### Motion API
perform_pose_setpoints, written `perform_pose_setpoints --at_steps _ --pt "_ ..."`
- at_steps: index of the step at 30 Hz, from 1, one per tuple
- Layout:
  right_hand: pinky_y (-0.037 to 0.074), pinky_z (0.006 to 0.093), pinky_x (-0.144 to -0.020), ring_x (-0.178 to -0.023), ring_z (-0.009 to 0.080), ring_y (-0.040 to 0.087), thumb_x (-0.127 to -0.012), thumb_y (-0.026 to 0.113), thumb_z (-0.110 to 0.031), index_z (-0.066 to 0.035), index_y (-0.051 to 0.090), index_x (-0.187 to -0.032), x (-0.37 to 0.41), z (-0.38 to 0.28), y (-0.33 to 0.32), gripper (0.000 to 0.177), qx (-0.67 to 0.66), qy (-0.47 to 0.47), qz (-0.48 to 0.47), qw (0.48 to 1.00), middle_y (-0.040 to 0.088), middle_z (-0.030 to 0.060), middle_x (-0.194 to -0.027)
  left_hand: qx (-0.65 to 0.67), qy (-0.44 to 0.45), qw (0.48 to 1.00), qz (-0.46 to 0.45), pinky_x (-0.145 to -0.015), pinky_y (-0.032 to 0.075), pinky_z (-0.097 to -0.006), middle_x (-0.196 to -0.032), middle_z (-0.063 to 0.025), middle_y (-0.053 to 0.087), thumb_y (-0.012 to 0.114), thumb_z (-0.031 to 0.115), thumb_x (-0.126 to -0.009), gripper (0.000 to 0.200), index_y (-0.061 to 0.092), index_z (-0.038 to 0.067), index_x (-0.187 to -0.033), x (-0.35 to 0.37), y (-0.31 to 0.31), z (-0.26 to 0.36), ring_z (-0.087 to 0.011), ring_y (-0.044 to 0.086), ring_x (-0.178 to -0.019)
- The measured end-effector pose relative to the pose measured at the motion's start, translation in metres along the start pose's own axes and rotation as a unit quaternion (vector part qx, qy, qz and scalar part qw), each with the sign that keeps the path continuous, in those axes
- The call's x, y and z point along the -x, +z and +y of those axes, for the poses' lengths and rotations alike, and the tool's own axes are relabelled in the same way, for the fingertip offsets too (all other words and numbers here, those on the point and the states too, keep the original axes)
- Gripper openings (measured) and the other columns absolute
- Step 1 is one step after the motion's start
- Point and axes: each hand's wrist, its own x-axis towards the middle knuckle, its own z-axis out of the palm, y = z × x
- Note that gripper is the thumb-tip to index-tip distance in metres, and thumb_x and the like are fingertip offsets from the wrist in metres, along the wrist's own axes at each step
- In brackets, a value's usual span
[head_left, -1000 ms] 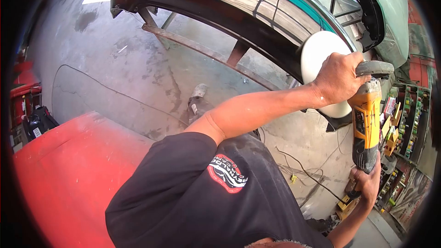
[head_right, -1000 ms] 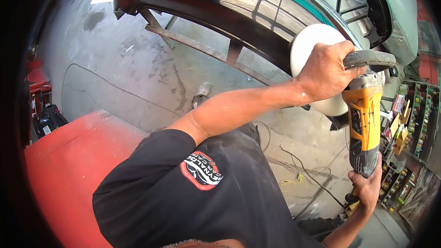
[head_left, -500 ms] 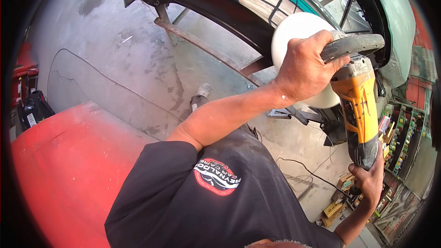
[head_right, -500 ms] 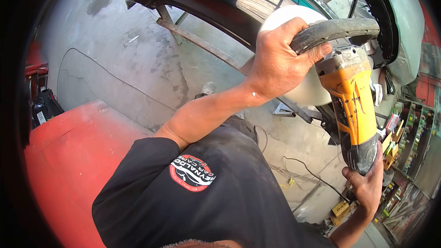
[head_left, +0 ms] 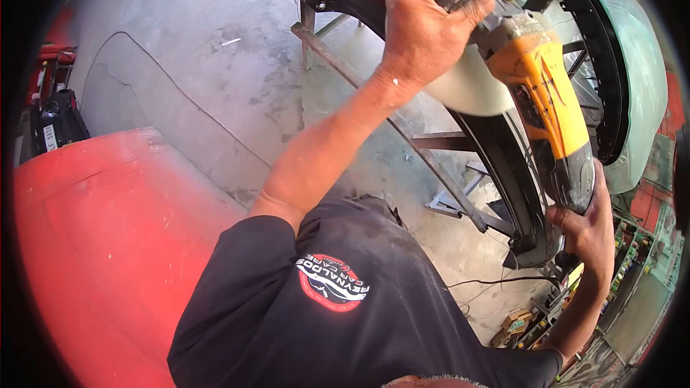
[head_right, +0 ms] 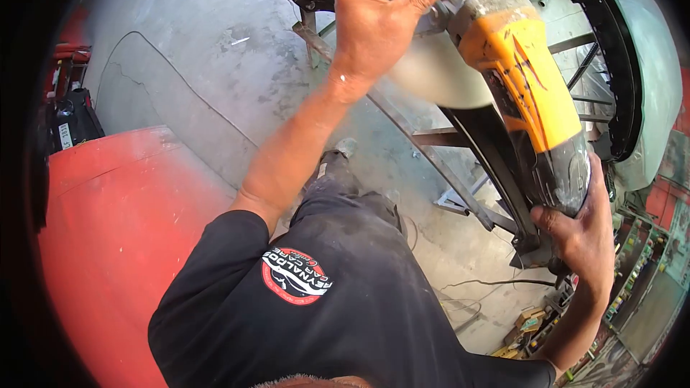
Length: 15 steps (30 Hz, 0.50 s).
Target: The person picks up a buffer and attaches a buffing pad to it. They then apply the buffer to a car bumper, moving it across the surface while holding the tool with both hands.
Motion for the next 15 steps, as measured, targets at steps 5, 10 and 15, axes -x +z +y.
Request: perform_pose_setpoints --at_steps 5,10,15 --pt "0.049 0.0257 -0.068 -0.082 0.0108 0.058 -0.069 0.076 -0.005 -0.003 0.046 -0.145 -0.064 -0.041 0.027 0.082 0.01 -0.072 -0.046 0.996 0.061 0.0029 -0.106 0.025 0.026 0.999 0.013 -0.061 0.046 -0.0252 -0.075 0.0014 0.063 0.076 0.011 -0.092 0.015 0.071 -0.002 -0.099 -0.056 -0.047 -0.03 -0.0064 0.053 -0.069" --pt "0.045 0.026 -0.057 -0.065 0.0096 0.055 -0.074 0.079 -0.013 -0.002 0.055 -0.133 -0.111 -0.084 0.04 0.065 0.096 -0.072 -0.086 0.989 0.06 0.002 -0.086 0.018 -0.034 0.998 0.059 -0.039 0.032 -0.025 -0.06 0.0061 0.054 0.076 0.016 -0.092 0.012 0.07 0.006 -0.088 -0.099 -0.079 -0.045 -0.0046 0.043 -0.043" --pt "0.045 0.0266 -0.057 -0.064 0.0098 0.055 -0.075 0.077 -0.02 -0.002 0.057 -0.13 -0.115 -0.086 0.045 0.061 0.115 -0.082 -0.086 0.986 0.06 0.0023 -0.083 -0.001 -0.057 0.997 0.044 -0.041 0.033 -0.0246 -0.06 0.0064 0.052 0.073 0.018 -0.094 0.013 0.07 0.007 -0.089 -0.097 -0.083 -0.047 -0.005 0.043 -0.045"
